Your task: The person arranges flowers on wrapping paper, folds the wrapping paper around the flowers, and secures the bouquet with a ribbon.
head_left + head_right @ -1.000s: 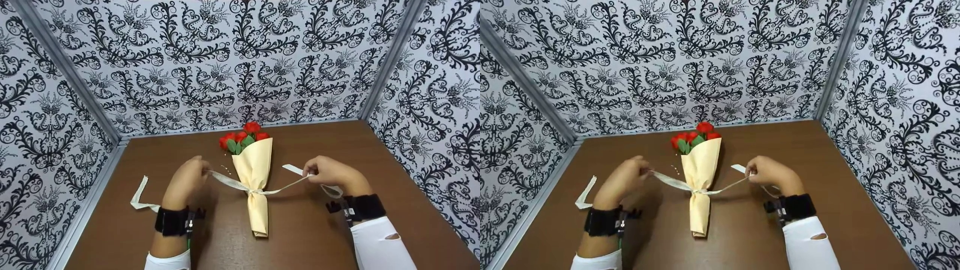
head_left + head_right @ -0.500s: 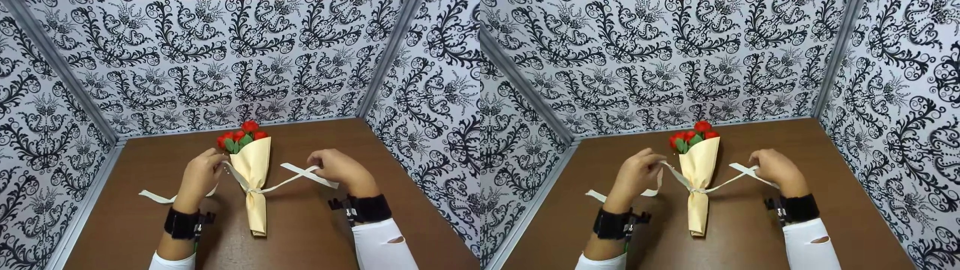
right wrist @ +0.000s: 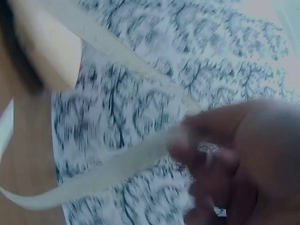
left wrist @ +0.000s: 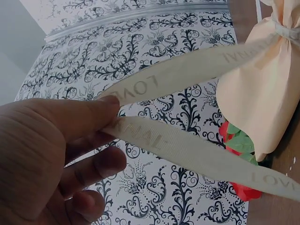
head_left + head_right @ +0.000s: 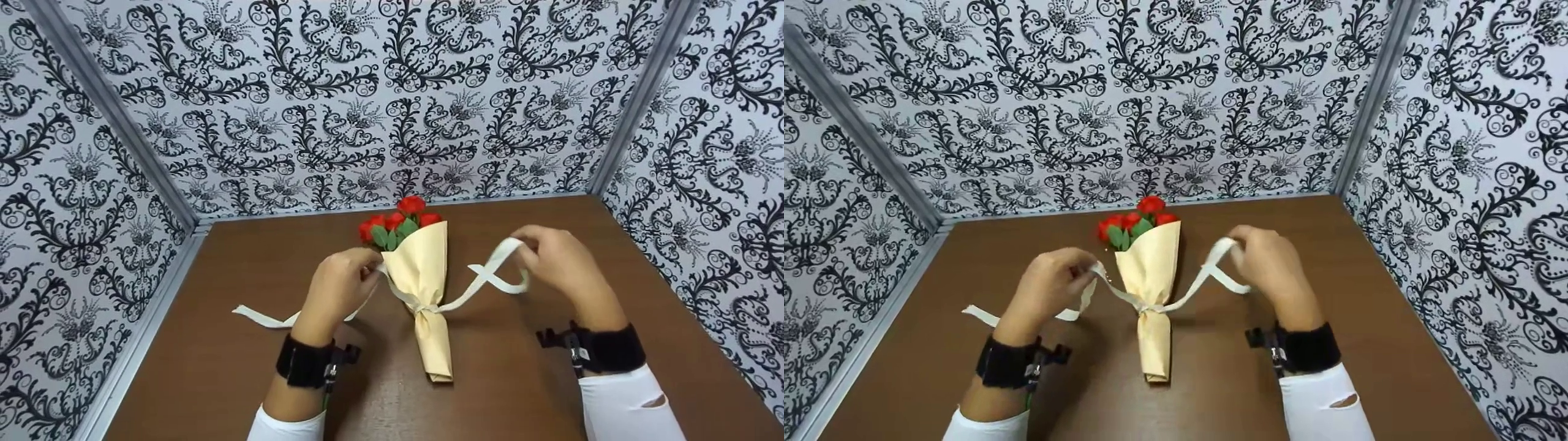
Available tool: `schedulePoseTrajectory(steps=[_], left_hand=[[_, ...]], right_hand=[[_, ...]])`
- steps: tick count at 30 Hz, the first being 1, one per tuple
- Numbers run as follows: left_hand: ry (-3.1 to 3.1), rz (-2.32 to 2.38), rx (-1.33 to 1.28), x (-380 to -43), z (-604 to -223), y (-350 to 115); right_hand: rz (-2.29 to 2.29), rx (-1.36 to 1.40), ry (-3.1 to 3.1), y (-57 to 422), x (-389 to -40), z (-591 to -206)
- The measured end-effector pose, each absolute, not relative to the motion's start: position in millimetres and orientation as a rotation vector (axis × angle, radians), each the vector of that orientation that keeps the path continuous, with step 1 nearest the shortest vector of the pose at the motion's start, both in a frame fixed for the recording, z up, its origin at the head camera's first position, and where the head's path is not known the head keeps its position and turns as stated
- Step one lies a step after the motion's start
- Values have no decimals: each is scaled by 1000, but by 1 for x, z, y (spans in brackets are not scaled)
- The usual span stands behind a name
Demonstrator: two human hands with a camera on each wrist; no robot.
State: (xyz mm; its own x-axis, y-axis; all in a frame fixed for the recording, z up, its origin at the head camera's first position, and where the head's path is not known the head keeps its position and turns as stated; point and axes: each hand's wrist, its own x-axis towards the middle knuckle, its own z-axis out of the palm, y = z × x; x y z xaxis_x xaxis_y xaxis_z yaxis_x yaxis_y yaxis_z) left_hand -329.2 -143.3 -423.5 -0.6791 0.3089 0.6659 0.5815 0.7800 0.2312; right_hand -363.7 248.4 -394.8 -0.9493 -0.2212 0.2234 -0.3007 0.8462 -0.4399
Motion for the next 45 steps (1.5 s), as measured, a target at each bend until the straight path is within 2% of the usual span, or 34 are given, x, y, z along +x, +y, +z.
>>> schedulePoseTrajectory(steps=[5,12,18,24,28,32,39,45], left_hand=[[-2400,-615,-659,-328,-422,-136],[-2418,-660,-756,-324,-423,-132],[-2436,-664,-828,-323,-422,-132],[-2485,-669,-838,-322,-421,-133],[-2506,-674,-834,-323,-421,-135],[-2512,-661,-804,-324,-422,-134],[-2440,-671,-784,-329,-427,-132],[-2356,-752,-757,-329,-427,-126]], right_hand=[[1085,716,-2663,206,-373,-390],[1301,1064,-2584,136,-400,-374],[1015,1250,-2634,83,-420,-360],[725,1342,-2466,55,-430,-353],[942,1398,-2447,53,-434,-351],[1065,1368,-2455,75,-430,-356],[1121,1409,-2510,116,-406,-383],[1186,1475,-2452,126,-392,-406]])
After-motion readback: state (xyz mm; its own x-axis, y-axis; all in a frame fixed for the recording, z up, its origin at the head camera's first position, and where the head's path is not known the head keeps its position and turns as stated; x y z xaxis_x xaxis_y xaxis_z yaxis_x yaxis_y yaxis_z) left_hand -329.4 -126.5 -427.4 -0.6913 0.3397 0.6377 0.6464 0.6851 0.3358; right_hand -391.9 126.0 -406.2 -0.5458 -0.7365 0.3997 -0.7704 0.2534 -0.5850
